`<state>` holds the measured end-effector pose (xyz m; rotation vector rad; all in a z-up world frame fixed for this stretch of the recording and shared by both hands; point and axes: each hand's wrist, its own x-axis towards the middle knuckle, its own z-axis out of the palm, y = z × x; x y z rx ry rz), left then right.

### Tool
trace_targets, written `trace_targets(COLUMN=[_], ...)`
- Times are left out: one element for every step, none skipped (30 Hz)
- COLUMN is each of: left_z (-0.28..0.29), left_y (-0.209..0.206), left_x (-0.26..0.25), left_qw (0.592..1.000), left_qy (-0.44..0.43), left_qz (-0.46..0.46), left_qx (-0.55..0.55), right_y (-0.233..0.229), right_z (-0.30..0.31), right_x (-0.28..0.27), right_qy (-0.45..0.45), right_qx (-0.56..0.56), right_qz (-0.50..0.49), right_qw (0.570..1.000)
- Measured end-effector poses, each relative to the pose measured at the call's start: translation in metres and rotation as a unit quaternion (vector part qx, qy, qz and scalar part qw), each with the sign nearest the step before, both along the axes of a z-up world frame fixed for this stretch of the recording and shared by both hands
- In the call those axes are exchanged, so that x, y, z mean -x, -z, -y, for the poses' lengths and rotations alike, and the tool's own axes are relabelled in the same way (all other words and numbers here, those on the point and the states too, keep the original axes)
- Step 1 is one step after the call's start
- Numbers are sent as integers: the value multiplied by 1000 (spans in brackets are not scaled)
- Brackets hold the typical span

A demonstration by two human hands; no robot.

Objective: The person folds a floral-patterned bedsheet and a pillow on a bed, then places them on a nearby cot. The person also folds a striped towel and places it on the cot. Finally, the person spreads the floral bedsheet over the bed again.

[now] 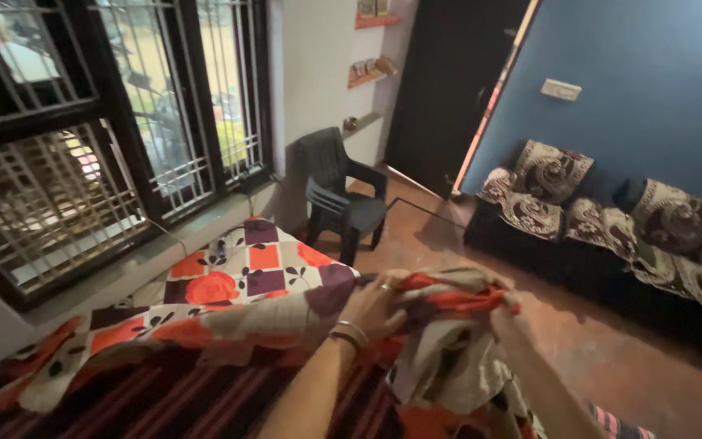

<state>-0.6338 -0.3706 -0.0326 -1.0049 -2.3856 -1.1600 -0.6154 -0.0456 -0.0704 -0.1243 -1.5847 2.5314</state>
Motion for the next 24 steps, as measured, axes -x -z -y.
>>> trace_targets(left_z=[1,1,5,13,22,33,44,56,66,75,76,72,64,52,33,15,0,-18,-33,-48,-57,-63,-66,-68], left_y=[13,27,40,56,73,91,110,129,148,165,178,190,200,210,217,224,230,235,239,240,238,237,234,232], left_x=[14,28,47,65,82,98,110,121,128,136,144,149,153,151,147,139,133,123,114,109,114,116,127,133], left_qw=[999,995,988,972,949,923,895,882,894,903,918,931,940,937,932,925,910,894,895,898,908,920,925,925], left_qy=[-44,-87,-125,-168,-204,-233,-256,-267,-267,-267,-209,-150,-91,-47,-3,74,149,202,198,190,152,88,22,-45], left_qz=[-12,-24,-9,25,57,91,122,151,183,214,219,222,224,249,274,306,336,358,352,347,333,317,304,298], left_qx=[19,37,91,163,234,294,345,357,309,261,256,249,242,241,237,214,190,178,187,194,203,214,225,232], right_y=[-1,-5,-9,-14,-21,-29,-37,-46,-54,-63,-69,-74,-74,-73,-71,-69,-66,-62,-60,-60,-62,-65,-72,-78], right_z=[-12,-27,-39,-50,-59,-67,-75,-83,-89,-95,-99,-101,-103,-103,-103,-104,-106,-106,-107,-110,-114,-120,-130,-142], right_x=[0,-2,-4,-8,-10,-16,-24,-34,-42,-50,-53,-53,-56,-57,-50,-46,-40,-29,-20,-12,0,9,16,18], right_qy=[16,33,47,59,69,71,73,70,92,164,175,186,197,201,203,206,201,196,189,175,158,141,154,166], right_qx=[3,7,9,14,18,20,19,18,-7,-83,-74,-64,-53,-57,-61,-66,-61,-57,-52,-30,-9,13,8,4], right_qz=[-15,-33,-55,-80,-106,-131,-155,-179,-165,-107,-94,-81,-69,-70,-70,-71,-68,-66,-63,-79,-95,-111,-97,-82], right_qw=[1000,999,997,995,992,989,985,981,982,977,977,977,977,976,975,974,975,977,979,981,983,984,983,983])
